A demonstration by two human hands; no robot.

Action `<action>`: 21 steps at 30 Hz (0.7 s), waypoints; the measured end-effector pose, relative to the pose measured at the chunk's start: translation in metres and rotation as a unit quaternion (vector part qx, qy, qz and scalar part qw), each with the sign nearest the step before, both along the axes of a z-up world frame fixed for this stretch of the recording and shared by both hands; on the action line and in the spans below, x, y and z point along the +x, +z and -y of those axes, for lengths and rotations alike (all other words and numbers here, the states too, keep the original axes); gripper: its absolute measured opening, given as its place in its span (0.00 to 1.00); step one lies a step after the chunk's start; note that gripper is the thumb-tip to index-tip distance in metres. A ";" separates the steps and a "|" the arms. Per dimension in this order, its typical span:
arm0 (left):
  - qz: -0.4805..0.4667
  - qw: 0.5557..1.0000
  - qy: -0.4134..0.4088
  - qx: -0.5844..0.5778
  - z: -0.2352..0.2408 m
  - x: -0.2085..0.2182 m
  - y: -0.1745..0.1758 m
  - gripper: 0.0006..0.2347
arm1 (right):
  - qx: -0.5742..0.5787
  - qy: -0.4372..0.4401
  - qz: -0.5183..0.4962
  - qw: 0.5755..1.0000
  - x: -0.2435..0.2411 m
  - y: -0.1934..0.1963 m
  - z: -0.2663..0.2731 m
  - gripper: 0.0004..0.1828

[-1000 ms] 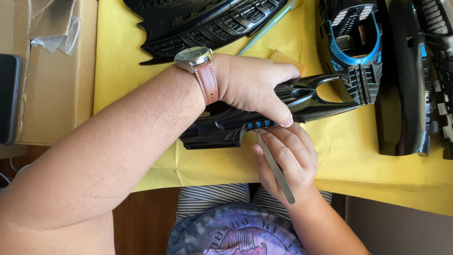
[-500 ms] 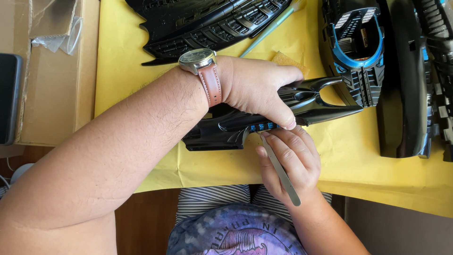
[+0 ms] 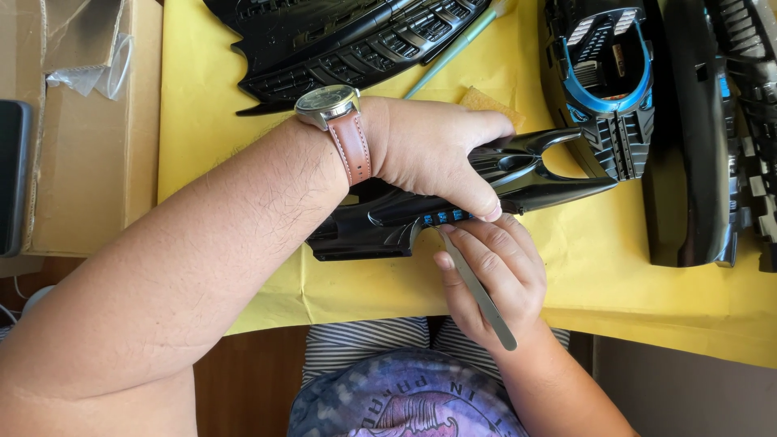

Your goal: Applying small blue decals to a black plastic model part using tweezers for precision placement

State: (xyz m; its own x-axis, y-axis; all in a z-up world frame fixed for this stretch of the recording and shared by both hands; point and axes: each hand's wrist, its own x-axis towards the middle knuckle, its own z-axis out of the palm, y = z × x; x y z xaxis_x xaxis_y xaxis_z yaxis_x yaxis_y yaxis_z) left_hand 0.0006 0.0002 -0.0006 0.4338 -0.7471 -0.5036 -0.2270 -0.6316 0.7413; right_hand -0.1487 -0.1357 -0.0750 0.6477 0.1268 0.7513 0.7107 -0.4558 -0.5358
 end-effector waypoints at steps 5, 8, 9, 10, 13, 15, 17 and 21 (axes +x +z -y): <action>-0.003 1.000 0.002 -0.004 0.000 0.000 0.000 0.35 | -0.008 -0.001 0.011 1.000 0.001 -0.002 0.000 0.08; -0.001 1.000 -0.001 -0.003 0.000 0.000 0.001 0.36 | -0.007 0.002 0.010 1.000 0.001 -0.001 0.000 0.07; 0.003 1.000 -0.004 0.000 0.000 0.000 0.001 0.37 | -0.007 0.005 0.011 1.000 0.002 0.000 0.000 0.07; 0.005 1.000 -0.004 0.000 -0.001 0.001 0.001 0.37 | -0.006 0.006 0.012 1.000 0.002 0.000 0.000 0.07; 0.002 1.000 -0.003 -0.010 -0.001 0.001 -0.002 0.36 | -0.004 0.004 0.012 1.000 0.000 -0.001 0.000 0.07; -0.006 1.000 -0.005 -0.009 -0.001 0.001 -0.003 0.38 | 0.000 0.001 0.009 1.000 0.000 -0.002 -0.001 0.08; -0.008 1.000 -0.003 -0.009 -0.001 0.001 -0.003 0.38 | -0.001 -0.001 0.010 1.000 0.000 -0.001 -0.001 0.08; -0.007 1.000 -0.005 -0.006 -0.001 0.000 -0.001 0.38 | -0.008 0.007 0.009 1.000 0.002 0.001 0.000 0.07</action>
State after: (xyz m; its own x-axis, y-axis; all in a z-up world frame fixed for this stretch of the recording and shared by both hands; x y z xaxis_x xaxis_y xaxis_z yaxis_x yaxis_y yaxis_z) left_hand 0.0004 0.0017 -0.0016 0.4194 -0.7568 -0.5014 -0.2225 -0.6211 0.7515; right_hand -0.1468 -0.1355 -0.0736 0.6328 0.1482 0.7600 0.7261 -0.4545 -0.5160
